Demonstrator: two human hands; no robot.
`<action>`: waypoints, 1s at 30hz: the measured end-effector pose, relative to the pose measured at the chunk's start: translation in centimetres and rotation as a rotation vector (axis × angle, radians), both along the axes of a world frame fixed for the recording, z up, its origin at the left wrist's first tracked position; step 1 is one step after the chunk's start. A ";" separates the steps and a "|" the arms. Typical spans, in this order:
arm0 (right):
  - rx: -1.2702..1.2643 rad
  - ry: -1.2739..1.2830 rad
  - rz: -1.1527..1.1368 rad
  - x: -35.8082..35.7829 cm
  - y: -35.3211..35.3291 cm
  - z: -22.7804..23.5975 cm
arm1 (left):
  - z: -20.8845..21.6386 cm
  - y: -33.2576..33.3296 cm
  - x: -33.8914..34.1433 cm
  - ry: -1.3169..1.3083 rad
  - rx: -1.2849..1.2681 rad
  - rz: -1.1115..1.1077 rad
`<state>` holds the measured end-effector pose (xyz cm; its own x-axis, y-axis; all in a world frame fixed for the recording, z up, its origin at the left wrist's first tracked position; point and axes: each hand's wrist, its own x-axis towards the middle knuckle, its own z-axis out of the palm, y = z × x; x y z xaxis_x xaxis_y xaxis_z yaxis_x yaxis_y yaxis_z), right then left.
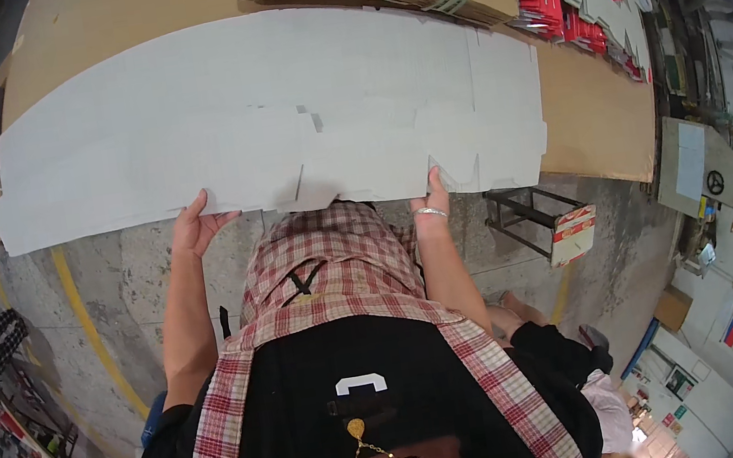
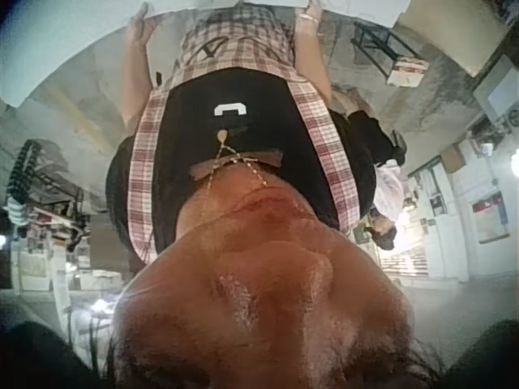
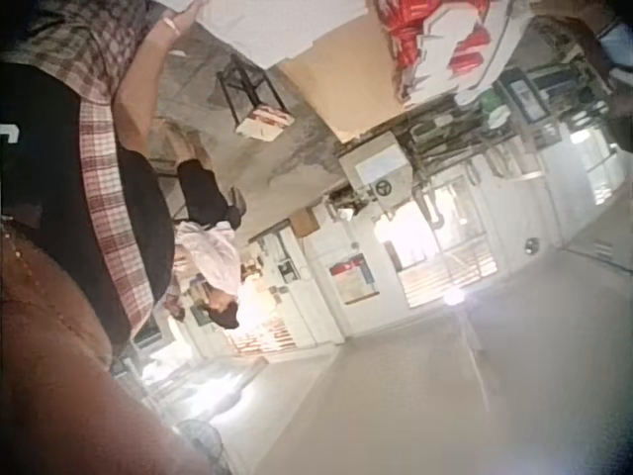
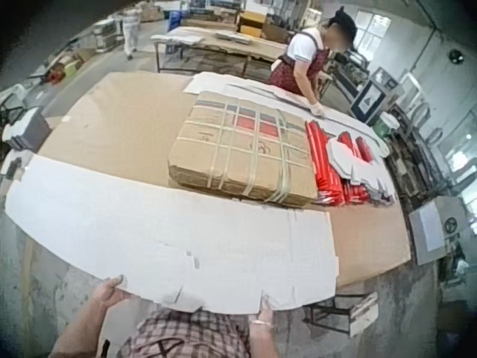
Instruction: The person stands at a workbench and repeatedly separates individual white paper sheets from a large stack. They lift the top sheet, peel it away from the rest, and place it onto a growing pile on the table. The process is continuous and repetitive, focusing on the manual separation of the paper.
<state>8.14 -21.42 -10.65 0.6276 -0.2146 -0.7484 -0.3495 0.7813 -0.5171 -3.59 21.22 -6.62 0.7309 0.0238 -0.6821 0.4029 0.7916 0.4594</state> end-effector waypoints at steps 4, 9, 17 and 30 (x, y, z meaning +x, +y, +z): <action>0.054 0.047 0.054 0.2 -0.5 0.0 | -1.2 0.0 -0.5 -0.013 -0.037 0.016; -0.140 0.403 0.518 0.7 -1.3 3.8 | -0.8 -0.4 -0.5 -0.004 -0.051 0.092; -1.820 -0.944 1.562 17.3 2.2 8.0 | 0.3 -4.8 -6.1 0.128 0.131 0.670; -2.181 -0.761 1.813 22.3 22.1 -2.2 | -2.4 -26.0 0.8 0.190 -0.519 0.517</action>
<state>30.47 0.72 -12.88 0.7347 0.6235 -0.2674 0.6566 -0.7526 0.0492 -2.83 -4.79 -9.05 0.5822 -0.0267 -0.8126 -0.0433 0.9970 -0.0638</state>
